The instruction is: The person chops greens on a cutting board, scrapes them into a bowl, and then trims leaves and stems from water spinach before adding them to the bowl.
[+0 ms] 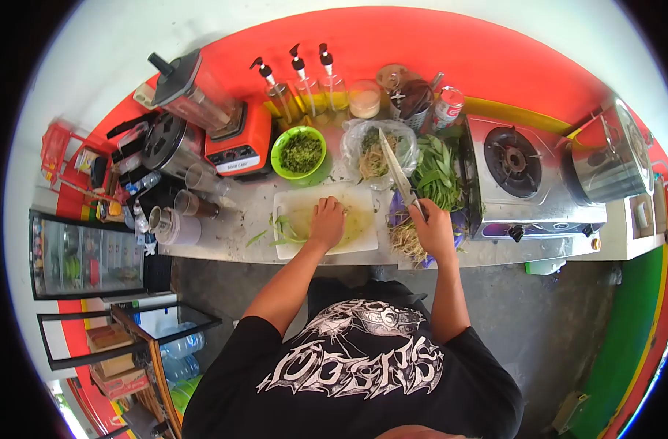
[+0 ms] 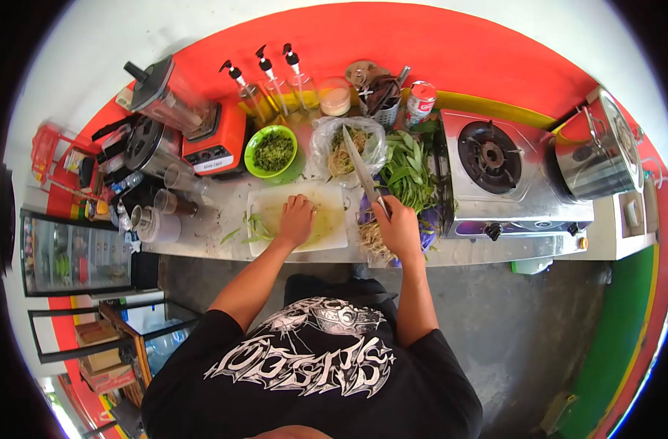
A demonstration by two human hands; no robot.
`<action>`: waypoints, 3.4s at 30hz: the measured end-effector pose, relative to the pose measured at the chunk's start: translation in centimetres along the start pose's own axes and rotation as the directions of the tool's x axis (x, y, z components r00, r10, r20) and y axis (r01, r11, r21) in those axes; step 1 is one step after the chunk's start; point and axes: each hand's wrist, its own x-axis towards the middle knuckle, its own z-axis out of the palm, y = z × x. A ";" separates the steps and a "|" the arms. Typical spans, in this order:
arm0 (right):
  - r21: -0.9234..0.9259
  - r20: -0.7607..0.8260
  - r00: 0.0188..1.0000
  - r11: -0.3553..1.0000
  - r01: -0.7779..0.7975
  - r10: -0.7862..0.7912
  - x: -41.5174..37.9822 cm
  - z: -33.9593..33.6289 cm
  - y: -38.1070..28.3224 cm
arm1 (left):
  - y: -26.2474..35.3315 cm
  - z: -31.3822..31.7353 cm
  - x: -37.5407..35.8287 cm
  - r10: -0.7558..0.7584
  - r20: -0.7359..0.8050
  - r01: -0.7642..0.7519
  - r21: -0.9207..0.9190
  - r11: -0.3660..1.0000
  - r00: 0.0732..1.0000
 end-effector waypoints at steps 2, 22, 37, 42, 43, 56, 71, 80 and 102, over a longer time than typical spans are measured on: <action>-0.011 -0.053 0.999 1.000 -0.006 0.005 -0.1 -1.5 0.4 | 0.7 -0.8 1.7 -0.009 -0.018 0.009 -0.029 1.000 1.000; 0.080 -0.141 0.976 0.985 -0.156 0.166 -1.1 -6.2 1.6 | 3.7 -5.4 10.1 -0.285 -0.051 0.156 -0.740 0.654 0.957; 0.221 0.273 0.957 0.962 -0.158 0.094 0.7 3.9 2.0 | -4.9 -3.6 -8.8 -0.330 -0.064 0.264 -0.467 0.844 0.942; 0.174 0.276 0.955 0.971 -0.165 0.113 0.1 4.1 1.0 | -5.6 -2.0 -9.4 -0.339 -0.043 0.277 -0.484 0.830 0.940; 0.170 0.275 0.955 0.972 -0.163 0.112 0.0 4.2 0.9 | -6.0 -1.8 -9.2 -0.363 -0.039 0.296 -0.500 0.814 0.931; 0.027 0.189 0.965 0.982 -0.187 0.179 -3.1 4.7 -2.7 | -11.7 -3.7 -8.6 -0.404 -0.163 0.292 -0.464 0.837 0.900; -0.121 0.301 0.898 0.947 -0.296 0.320 -9.0 12.5 -4.8 | -8.3 -1.4 -7.8 -0.184 -0.187 0.105 -0.368 0.924 0.965; -0.130 0.217 0.921 0.945 -0.301 0.324 -10.6 15.2 -2.1 | -9.6 -1.3 -8.9 -0.133 -0.133 0.087 -0.308 0.947 0.982; -0.306 0.274 0.896 0.915 -0.264 0.350 -9.2 16.2 0.2 | -8.7 -0.6 -5.9 0.047 -0.231 -0.092 -0.189 0.978 0.972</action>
